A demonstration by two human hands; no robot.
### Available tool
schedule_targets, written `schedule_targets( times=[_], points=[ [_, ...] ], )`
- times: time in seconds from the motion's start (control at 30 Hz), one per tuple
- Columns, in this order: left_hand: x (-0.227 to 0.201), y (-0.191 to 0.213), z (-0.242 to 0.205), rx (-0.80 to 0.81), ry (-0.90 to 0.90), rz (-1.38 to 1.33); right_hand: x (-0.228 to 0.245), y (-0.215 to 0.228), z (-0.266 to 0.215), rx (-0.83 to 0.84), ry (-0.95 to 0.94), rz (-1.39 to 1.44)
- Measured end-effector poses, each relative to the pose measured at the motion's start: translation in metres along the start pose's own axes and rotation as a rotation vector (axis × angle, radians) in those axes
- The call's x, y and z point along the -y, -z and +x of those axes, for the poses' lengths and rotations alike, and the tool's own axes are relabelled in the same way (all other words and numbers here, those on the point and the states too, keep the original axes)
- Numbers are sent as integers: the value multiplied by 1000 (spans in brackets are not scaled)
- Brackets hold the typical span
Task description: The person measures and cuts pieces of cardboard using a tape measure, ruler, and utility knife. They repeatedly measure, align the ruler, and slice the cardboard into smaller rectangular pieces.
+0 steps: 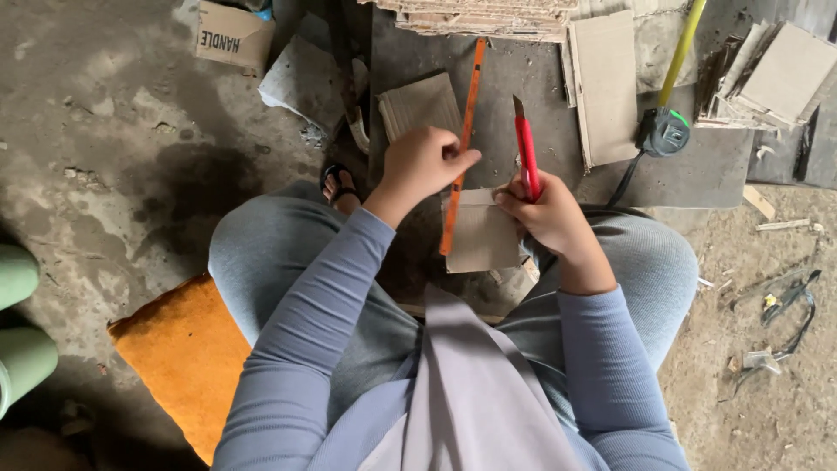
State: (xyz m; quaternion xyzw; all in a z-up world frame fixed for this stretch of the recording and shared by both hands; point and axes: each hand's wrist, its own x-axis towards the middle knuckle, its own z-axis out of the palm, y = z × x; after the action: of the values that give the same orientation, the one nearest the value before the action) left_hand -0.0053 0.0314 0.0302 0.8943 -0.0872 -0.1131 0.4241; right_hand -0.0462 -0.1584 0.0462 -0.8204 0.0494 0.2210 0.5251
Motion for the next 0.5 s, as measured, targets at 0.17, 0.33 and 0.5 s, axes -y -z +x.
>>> schedule_targets(
  times=[0.17, 0.33, 0.5],
  points=[
    [6, 38, -21, 59, 132, -149, -17, 22, 14, -56, 66, -212],
    [10, 77, -46, 85, 194, -210, -11, 33, 20, -138, 15, -326],
    [55, 73, -55, -171, 335, -551, -8, 24, 23, -221, 96, -307]
  ],
)
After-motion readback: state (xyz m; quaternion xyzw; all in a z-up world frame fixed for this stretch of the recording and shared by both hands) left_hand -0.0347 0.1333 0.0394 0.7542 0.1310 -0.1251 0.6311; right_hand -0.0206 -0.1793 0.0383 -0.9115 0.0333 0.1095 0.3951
